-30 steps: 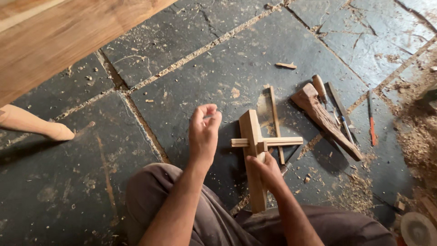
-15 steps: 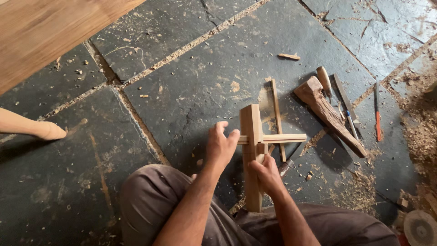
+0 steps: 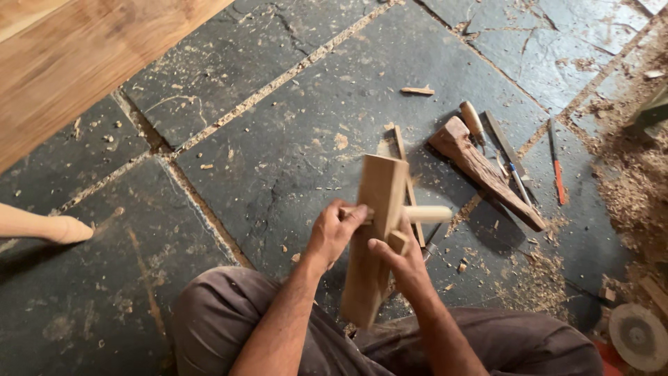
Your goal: The person assembles wooden components by inserting dowels and slats into a wooden block by hand, and then uses a handheld power tool to work on the wood.
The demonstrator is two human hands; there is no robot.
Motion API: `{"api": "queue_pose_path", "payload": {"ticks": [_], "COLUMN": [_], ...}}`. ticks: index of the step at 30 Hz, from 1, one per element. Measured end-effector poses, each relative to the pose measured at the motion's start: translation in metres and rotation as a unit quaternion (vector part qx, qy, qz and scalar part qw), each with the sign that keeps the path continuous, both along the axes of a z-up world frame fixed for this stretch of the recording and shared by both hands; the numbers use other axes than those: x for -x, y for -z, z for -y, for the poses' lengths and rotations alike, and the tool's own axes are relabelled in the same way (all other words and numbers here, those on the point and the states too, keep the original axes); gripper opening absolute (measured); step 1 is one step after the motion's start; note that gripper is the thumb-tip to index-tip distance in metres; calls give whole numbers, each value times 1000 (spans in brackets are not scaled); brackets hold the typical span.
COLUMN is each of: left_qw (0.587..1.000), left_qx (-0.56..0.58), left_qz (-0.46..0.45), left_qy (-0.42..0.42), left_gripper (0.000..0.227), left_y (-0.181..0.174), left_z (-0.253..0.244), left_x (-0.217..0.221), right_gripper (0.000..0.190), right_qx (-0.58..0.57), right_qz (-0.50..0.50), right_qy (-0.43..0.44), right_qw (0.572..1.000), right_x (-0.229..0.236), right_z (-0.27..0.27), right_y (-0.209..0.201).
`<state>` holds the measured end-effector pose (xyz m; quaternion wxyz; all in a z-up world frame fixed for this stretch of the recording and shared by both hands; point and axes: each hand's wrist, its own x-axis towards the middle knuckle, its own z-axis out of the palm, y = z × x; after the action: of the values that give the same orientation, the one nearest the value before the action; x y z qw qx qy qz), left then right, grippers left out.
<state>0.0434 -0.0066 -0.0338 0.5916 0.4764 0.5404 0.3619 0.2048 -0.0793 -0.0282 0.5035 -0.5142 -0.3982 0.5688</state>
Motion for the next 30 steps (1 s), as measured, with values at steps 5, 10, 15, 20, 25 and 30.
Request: {"api": "queue_pose_path", "payload": {"ticks": [5,10,15,20,25,30], "left_qw": [993,990,997,998,992,992], "left_qx": [35,31,59,62,43,99], "left_qz": [107,132,1,-4,12,-1], "left_qy": [34,41,57,-5,-121,-85], "left_gripper": [41,44,54,65,67,72], "left_y": [3,9,5,8,19,6], "left_z": [6,5,7,0,-13,-6], "left_x": [-12,-12,-12,-5,1,-4], "right_gripper": [72,77,68,71,78,72], "right_qx": [-24,-28,19,52,16,99], "right_qz": [1,-6,59,107,169,107], "right_qy": [31,26,35,33,40,59], "right_qw": [999,999,997,992,985,988], "right_x": [-7,-9,-11,-8,6,-3], "right_z": [4,8,6,3,9,4], "right_y": [8,-1,1,-10,-29,-18]}}
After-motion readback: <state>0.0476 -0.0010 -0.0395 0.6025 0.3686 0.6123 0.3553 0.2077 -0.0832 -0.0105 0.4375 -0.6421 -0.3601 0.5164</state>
